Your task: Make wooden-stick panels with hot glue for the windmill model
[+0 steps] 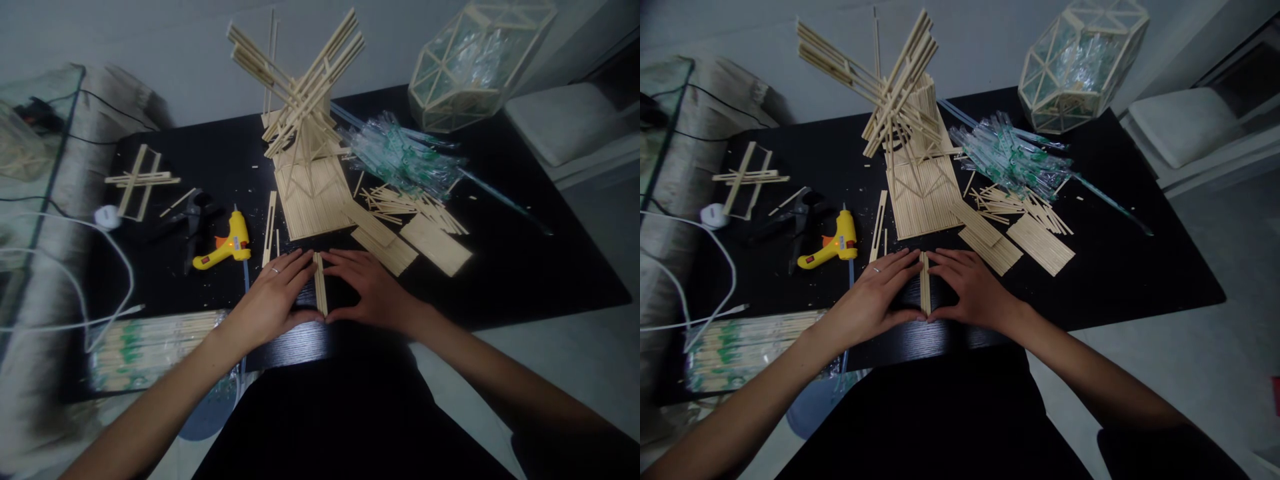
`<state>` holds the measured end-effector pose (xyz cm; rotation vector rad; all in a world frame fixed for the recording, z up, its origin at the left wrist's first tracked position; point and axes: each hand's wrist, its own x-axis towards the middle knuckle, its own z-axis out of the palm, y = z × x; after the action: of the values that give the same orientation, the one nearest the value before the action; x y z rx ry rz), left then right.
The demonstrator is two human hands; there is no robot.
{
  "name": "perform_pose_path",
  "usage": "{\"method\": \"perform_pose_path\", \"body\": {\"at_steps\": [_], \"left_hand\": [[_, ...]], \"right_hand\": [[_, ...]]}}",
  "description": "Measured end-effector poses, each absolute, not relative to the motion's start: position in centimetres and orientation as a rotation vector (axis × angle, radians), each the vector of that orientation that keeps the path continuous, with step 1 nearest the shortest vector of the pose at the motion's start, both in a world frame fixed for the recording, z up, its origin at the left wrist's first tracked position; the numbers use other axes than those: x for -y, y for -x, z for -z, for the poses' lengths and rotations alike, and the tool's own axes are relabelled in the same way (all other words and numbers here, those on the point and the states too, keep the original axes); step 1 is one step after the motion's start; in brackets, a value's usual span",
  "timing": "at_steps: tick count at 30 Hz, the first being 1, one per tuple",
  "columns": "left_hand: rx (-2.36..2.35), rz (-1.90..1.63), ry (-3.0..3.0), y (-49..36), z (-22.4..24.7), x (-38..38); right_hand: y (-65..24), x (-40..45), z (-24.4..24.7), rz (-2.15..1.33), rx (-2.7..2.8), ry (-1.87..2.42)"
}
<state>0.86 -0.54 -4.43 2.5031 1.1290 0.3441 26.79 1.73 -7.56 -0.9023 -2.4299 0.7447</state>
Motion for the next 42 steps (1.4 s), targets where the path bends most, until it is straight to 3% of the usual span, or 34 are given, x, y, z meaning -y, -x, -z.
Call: {"method": "perform_pose_path", "body": {"at_steps": [42], "left_hand": [[-1.087, -0.308, -2.462, -1.0, 4.15, 0.4]], "right_hand": [[-26.92, -1.38, 7.85, -0.719, 2.404, 0.877]]}}
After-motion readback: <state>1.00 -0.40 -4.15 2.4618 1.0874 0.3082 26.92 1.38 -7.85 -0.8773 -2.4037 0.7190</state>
